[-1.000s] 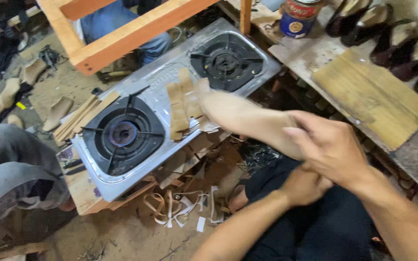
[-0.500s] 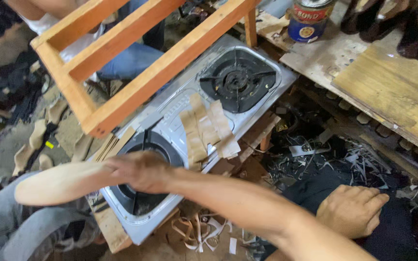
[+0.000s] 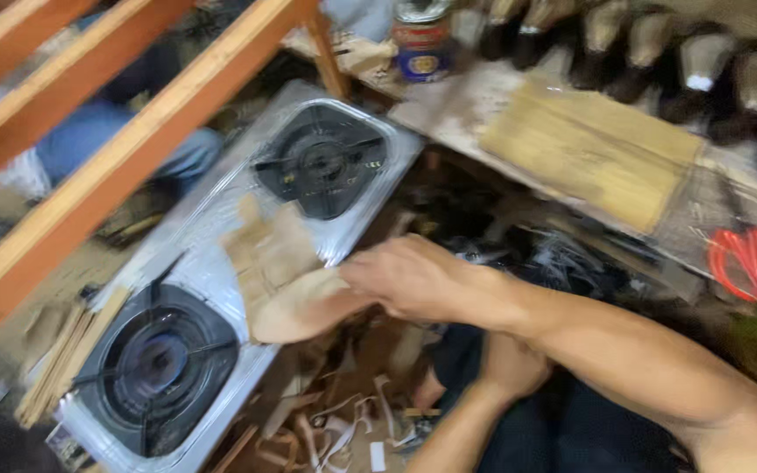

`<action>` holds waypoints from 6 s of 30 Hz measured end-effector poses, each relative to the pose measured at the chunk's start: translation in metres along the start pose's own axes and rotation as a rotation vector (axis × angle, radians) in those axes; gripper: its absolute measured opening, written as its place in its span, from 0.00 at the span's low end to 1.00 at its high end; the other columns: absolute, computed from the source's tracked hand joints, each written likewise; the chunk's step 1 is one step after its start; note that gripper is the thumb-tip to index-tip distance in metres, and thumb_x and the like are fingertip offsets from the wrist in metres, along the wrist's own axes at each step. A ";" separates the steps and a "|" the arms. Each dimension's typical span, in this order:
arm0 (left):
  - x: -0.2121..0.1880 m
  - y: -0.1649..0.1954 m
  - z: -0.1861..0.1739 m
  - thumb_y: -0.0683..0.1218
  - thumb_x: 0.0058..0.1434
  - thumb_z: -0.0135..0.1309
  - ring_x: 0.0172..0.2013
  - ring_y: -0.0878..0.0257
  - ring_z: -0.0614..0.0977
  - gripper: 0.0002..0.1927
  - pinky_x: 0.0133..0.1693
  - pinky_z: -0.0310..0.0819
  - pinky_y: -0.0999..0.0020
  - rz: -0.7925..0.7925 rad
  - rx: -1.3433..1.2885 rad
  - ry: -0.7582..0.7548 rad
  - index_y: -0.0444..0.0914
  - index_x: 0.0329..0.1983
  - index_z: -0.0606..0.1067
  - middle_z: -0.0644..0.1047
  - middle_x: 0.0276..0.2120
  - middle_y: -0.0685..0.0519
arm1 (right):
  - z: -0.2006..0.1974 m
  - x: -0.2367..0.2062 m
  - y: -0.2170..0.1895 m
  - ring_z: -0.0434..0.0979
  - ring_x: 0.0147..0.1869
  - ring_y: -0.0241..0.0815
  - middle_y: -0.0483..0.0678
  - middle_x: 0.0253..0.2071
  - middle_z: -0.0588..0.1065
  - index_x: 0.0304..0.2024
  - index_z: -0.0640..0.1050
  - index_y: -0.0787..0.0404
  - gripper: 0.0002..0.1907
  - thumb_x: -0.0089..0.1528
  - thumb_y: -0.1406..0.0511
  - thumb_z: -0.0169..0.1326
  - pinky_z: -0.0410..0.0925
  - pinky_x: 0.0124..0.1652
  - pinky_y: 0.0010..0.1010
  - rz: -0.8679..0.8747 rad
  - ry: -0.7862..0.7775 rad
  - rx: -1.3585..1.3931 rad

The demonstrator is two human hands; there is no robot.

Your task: The person staples a shoe upper to a wooden shoe last using a handheld stapler, then uses a hammer to tap the staples flush. They repeat the process on another shoe upper, adjusting the material and repositioning the last as needed.

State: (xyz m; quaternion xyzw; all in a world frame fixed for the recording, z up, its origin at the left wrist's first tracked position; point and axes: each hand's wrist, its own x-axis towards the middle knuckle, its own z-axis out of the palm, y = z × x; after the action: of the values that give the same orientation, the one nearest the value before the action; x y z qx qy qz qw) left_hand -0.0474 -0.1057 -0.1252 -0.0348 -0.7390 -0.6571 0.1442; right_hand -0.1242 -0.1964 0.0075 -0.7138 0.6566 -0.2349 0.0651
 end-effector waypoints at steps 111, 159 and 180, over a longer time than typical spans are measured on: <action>-0.073 0.074 -0.007 0.44 0.64 0.55 0.43 0.52 0.84 0.25 0.46 0.81 0.49 -0.431 -1.042 0.042 0.33 0.63 0.66 0.79 0.45 0.43 | -0.174 -0.313 0.036 0.80 0.43 0.47 0.54 0.45 0.78 0.61 0.77 0.65 0.27 0.60 0.64 0.65 0.71 0.41 0.36 0.898 0.597 -0.313; -0.072 -0.013 0.008 0.47 0.70 0.46 0.45 0.57 0.82 0.21 0.47 0.77 0.64 -0.598 -0.914 0.098 0.28 0.59 0.72 0.81 0.47 0.41 | -0.125 -0.397 0.062 0.76 0.62 0.57 0.59 0.61 0.75 0.42 0.84 0.61 0.14 0.58 0.60 0.65 0.68 0.59 0.42 0.977 0.574 -0.466; -0.070 -0.013 0.007 0.46 0.70 0.48 0.44 0.58 0.83 0.18 0.46 0.78 0.66 -0.535 -0.905 0.113 0.30 0.57 0.74 0.81 0.45 0.44 | -0.094 -0.186 0.073 0.77 0.46 0.52 0.52 0.46 0.76 0.35 0.79 0.64 0.11 0.63 0.61 0.62 0.71 0.40 0.45 0.770 0.648 -0.504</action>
State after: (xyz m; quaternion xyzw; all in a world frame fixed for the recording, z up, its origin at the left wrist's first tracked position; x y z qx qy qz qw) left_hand 0.0154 -0.0914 -0.1563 0.1315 -0.3557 -0.9251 -0.0184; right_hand -0.2352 -0.0052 0.0147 -0.3076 0.8920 -0.2371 -0.2314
